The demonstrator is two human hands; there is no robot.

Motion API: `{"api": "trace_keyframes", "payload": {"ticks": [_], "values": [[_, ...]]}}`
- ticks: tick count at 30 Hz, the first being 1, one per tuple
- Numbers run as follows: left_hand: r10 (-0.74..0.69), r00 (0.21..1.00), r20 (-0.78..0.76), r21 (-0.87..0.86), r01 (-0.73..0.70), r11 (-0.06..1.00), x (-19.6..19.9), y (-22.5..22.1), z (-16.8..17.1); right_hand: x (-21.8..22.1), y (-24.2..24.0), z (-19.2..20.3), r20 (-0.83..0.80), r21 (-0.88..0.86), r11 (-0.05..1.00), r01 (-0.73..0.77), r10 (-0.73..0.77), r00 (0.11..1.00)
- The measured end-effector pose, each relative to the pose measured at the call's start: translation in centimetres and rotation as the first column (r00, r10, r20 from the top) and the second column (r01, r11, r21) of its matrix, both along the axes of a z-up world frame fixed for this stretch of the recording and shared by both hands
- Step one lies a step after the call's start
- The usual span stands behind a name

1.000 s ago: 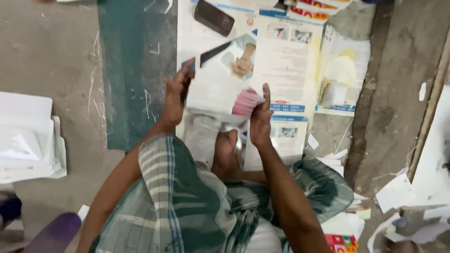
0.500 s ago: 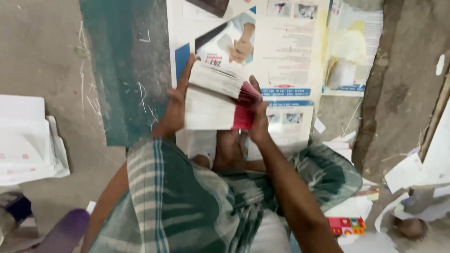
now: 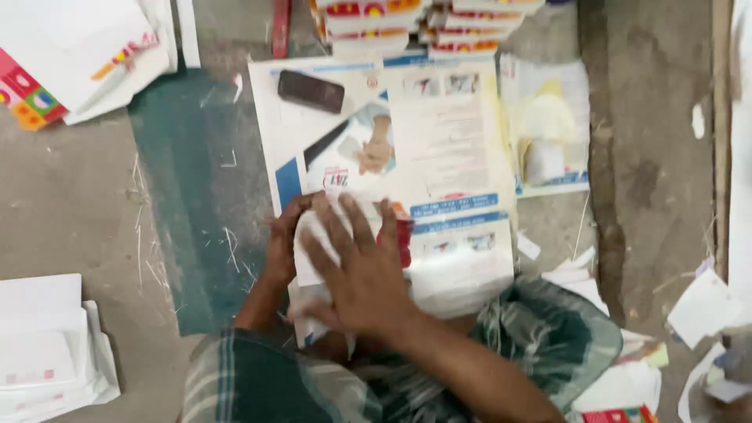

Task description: The person folds and assembles small paper boxes by hand, applying adhesive from a container and stacking the finished items.

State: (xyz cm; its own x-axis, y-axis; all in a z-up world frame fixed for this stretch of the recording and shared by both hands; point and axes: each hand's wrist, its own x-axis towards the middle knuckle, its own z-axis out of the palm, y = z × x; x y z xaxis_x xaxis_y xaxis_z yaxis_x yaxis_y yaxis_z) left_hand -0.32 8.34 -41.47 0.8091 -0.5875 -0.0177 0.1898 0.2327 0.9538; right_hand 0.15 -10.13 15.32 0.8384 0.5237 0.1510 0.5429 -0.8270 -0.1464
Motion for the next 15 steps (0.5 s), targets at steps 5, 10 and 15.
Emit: {"api": "trace_keyframes", "payload": {"ticks": [5, 10, 15], "values": [[0.34, 0.932, -0.128, 0.099, -0.329, 0.939, -12.5, -0.6, 31.6, -9.5, 0.9, 1.0, -0.109, 0.116, 0.991, -0.068, 0.081, 0.991], [0.34, 0.94, -0.032, -0.06, -0.341, 0.938, -8.5, -1.4, 40.7, -12.3, -3.6, -4.4, 0.282, 0.646, 0.761, -0.056, -0.17, 0.944], [0.428, 0.72, -0.547, -0.193, -0.606, 0.772, -8.1, -3.8, 42.0, -8.9, -10.1, -12.1, -0.556, 0.82, 0.042, 0.571, 0.294, 0.777]]}}
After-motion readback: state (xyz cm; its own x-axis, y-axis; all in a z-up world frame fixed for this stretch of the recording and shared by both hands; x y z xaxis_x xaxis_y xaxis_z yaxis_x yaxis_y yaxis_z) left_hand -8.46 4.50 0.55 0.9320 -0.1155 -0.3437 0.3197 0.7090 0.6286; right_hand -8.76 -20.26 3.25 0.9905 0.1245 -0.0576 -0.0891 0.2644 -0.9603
